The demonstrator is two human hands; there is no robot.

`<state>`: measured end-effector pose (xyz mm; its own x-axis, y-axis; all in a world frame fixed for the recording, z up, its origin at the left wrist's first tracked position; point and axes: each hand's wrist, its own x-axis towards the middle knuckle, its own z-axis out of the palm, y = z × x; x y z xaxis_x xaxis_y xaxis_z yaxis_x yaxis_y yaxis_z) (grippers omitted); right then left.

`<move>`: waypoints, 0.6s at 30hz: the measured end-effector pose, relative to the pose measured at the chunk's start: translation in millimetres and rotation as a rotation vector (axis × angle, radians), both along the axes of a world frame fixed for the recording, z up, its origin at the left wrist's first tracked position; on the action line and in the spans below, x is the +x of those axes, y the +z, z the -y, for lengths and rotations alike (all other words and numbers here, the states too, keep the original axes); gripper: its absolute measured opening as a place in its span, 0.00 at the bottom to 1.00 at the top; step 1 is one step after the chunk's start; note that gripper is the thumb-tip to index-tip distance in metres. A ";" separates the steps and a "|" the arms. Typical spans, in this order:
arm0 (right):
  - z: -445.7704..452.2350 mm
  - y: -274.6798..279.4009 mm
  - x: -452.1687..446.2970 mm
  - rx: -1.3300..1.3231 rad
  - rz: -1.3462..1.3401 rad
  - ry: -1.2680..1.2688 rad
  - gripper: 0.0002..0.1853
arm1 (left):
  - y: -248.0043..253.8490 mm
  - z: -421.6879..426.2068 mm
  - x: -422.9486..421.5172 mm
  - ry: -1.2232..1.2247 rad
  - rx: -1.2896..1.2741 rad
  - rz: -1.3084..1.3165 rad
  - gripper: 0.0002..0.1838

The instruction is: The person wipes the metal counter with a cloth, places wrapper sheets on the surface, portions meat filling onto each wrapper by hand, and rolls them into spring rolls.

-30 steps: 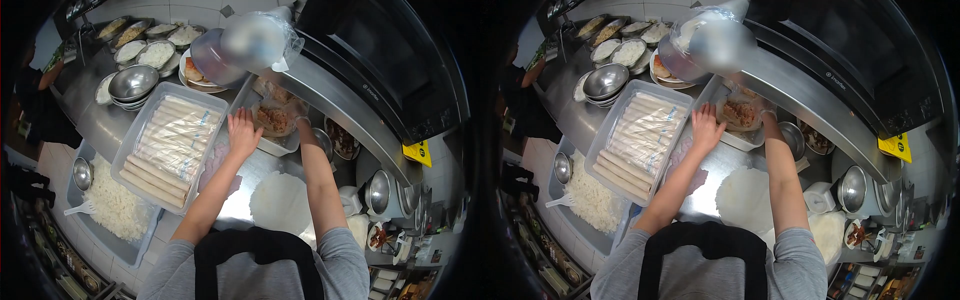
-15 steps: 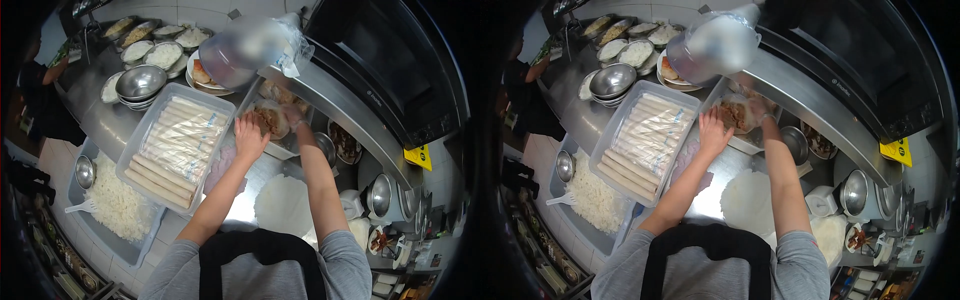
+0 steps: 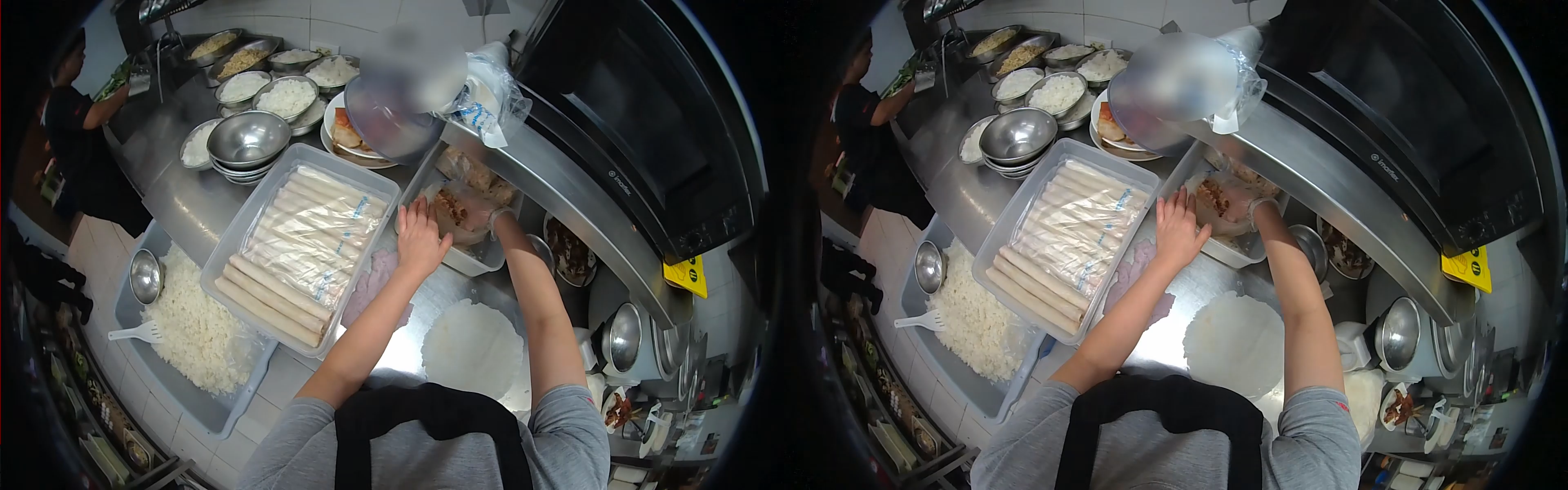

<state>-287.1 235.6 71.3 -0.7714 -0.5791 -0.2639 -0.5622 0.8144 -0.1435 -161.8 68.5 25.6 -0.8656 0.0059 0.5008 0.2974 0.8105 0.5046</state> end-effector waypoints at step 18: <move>-17.2 7.2 15.8 -0.114 0.050 -0.129 0.28 | -1.5 -0.3 0.2 0.002 -0.008 -0.012 0.36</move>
<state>-271.2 252.8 78.5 -0.8291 -0.5041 -0.2419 -0.4438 0.8565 -0.2636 -161.6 68.8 24.2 -0.8596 0.0077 0.5109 0.3013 0.8151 0.4947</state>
